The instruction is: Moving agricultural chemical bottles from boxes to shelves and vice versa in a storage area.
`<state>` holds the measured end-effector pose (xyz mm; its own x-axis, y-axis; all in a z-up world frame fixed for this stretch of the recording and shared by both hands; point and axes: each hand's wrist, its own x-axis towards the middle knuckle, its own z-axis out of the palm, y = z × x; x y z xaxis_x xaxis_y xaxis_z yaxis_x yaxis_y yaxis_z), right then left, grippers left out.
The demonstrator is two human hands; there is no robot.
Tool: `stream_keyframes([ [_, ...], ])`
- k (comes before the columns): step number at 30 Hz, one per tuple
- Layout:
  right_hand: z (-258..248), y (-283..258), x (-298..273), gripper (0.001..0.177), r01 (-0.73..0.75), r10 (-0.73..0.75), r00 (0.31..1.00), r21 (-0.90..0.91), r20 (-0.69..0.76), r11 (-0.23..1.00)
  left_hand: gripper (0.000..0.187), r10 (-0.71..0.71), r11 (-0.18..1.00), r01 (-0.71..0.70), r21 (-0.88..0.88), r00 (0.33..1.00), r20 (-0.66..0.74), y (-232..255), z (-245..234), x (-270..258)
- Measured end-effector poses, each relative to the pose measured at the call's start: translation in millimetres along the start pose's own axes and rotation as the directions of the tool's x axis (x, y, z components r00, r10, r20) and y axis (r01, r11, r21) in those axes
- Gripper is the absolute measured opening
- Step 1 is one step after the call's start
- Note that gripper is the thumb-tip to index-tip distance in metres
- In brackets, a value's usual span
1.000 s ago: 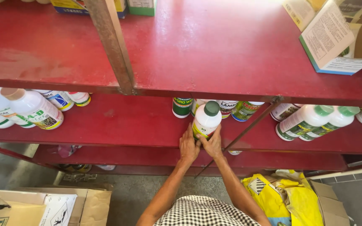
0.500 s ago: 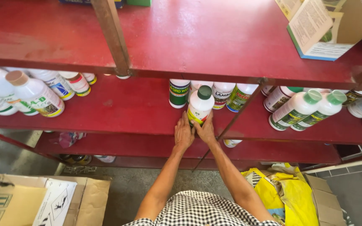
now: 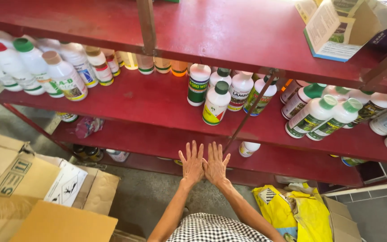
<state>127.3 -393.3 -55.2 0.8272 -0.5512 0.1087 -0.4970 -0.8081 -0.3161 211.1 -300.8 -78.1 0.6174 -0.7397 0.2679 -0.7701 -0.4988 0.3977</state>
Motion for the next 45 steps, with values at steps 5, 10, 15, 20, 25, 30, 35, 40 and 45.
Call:
stream_keyframes([
  [5, -9.1, -6.8, -50.7, 0.077, 0.068, -0.068, 0.998, 0.050, 0.012, 0.996, 0.073, -0.109, 0.994, 0.109, 0.016, 0.994, -0.009, 19.1, -14.5, -57.7],
  [10, -17.4, -19.7, -94.2, 0.076, 0.155, -0.156, 0.988, 0.087, 0.005, 0.984, 0.073, -0.199, 0.979, 0.199, 0.040, 0.980, 0.002, 32.6, -33.6, -109.6],
  [15, -23.6, -43.7, -136.0, 0.075, 0.256, -0.260, 0.965, 0.142, 0.015, 0.956, 0.069, -0.229, 0.973, 0.232, 0.007, 0.962, -0.151, 41.4, -59.3, -170.4],
  [20, -24.5, -86.4, -177.6, 0.074, 0.382, -0.405, 0.913, 0.240, 0.049, 0.892, 0.065, -0.390, 0.916, 0.400, 0.022, 0.905, -0.171, 39.4, -93.3, -233.2],
  [25, -21.3, -136.6, -212.3, 0.073, 0.519, -0.563, 0.824, 0.316, 0.063, 0.794, 0.063, -0.546, 0.820, 0.572, 0.024, 0.795, -0.263, 36.1, -138.4, -289.9],
  [30, -20.1, -192.6, -235.4, 0.071, 0.623, -0.689, 0.724, 0.392, 0.039, 0.677, 0.064, -0.632, 0.758, 0.648, -0.075, 0.700, -0.334, 29.1, -184.2, -337.9],
  [35, -8.6, -260.3, -265.1, 0.070, 0.675, -0.789, 0.610, 0.472, 0.074, 0.567, 0.064, -0.724, 0.656, 0.749, -0.091, 0.592, -0.355, -3.4, -211.3, -394.4],
  [40, 17.3, -323.5, -301.8, 0.070, 0.725, -0.861, 0.505, 0.512, 0.059, 0.461, 0.065, -0.860, 0.471, 0.863, -0.186, 0.401, -0.315, -58.6, -219.7, -461.1],
  [45, 53.4, -367.9, -318.1, 0.057, 0.733, -0.921, 0.387, 0.622, -0.045, 0.278, 0.075, -0.994, 0.106, 0.859, -0.500, 0.073, -0.086, -167.6, -192.8, -543.4],
])
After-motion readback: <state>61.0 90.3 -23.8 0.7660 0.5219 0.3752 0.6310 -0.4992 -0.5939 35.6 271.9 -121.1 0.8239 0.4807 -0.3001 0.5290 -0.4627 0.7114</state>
